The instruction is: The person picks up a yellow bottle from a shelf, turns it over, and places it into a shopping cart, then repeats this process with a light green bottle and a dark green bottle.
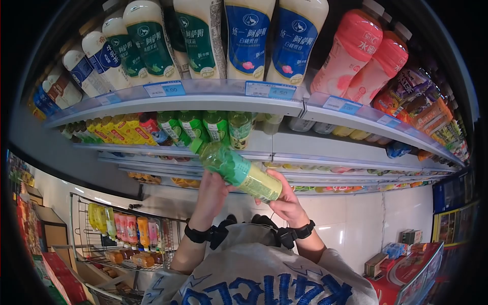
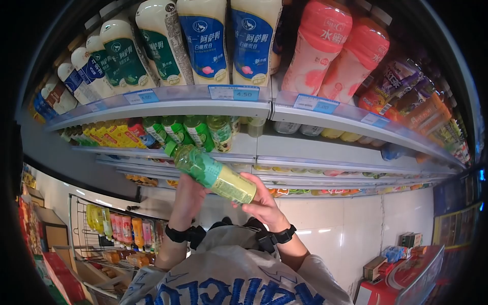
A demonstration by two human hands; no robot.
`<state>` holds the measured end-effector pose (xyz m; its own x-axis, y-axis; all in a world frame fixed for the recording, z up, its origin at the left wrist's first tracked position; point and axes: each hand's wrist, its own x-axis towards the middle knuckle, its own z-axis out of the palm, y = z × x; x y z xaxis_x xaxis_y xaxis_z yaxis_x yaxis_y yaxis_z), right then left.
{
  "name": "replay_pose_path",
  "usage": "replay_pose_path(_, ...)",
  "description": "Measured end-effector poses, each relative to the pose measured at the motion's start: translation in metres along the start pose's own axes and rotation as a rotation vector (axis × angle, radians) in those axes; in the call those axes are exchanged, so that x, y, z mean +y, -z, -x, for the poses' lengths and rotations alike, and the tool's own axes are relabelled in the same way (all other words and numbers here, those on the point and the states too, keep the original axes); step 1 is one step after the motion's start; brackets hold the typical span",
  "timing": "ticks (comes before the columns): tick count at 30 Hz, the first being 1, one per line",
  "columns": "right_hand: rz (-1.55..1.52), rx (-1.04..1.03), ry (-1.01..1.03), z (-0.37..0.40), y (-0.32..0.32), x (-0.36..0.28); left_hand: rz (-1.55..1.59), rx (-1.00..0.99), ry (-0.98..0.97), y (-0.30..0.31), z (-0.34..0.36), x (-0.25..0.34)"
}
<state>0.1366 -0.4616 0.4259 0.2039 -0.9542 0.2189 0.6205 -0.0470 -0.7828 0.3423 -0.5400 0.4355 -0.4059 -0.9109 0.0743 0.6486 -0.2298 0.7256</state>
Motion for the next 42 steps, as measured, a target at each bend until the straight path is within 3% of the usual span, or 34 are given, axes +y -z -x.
replay_pose_path(4, -0.172, -0.022, -0.003, -0.001, -0.007, -0.003, 0.162, -0.068, -0.021, 0.013, 0.003, -0.002)
replay_pose_path(6, -0.586, -0.183, -0.255, -0.003, 0.002, 0.005, 0.098, -0.033, -0.03, 0.01, 0.004, -0.002)
replay_pose_path(10, -0.664, -0.304, -0.311, 0.0, 0.017, 0.02, 0.042, -0.055, -0.03, -0.001, -0.002, 0.006)
replay_pose_path(13, -0.448, -0.195, -0.254, 0.003, 0.01, 0.011, -0.189, 0.059, -0.025, 0.01, -0.005, 0.001)
replay_pose_path(14, -0.365, -0.134, -0.177, 0.003, 0.007, 0.009, -0.188, 0.061, -0.025, 0.012, -0.005, 0.0)
replay_pose_path(16, -0.281, -0.074, -0.102, 0.004, 0.003, 0.006, 0.014, -0.144, -0.071, -0.001, -0.01, 0.012)
replay_pose_path(19, -0.048, 0.047, -0.108, 0.0, -0.001, 0.0, -0.063, -0.046, -0.023, 0.002, -0.009, 0.005)
replay_pose_path(24, 0.008, -0.069, -0.19, -0.002, -0.005, -0.003, -0.077, -0.047, -0.01, 0.006, -0.007, 0.008)
replay_pose_path(26, 0.14, -0.134, -0.328, 0.0, 0.0, 0.003, -0.108, -0.058, -0.027, 0.003, -0.007, 0.014)
replay_pose_path(28, 0.321, -0.142, -0.341, -0.001, 0.0, 0.012, -0.261, -0.242, -0.015, -0.012, -0.006, 0.028)
replay_pose_path(30, 0.862, -0.033, -0.192, -0.001, -0.004, 0.018, -0.3, -0.32, 0.028, -0.007, -0.009, 0.024)
replay_pose_path(32, 0.85, 0.062, -0.146, -0.005, -0.001, 0.023, -0.439, -0.53, 0.01, -0.017, -0.012, 0.021)
replay_pose_path(36, 0.993, 0.008, 0.015, -0.005, 0.002, 0.013, -0.555, -0.607, -0.056, -0.039, -0.016, 0.032)
replay_pose_path(39, 0.854, 0.044, -0.073, -0.006, -0.004, -0.001, -0.476, -0.546, -0.116, -0.052, -0.017, 0.034)
replay_pose_path(42, 0.956, 0.005, -0.104, 0.004, 0.006, 0.0, -0.424, -0.527, -0.162, -0.051, -0.019, 0.032)
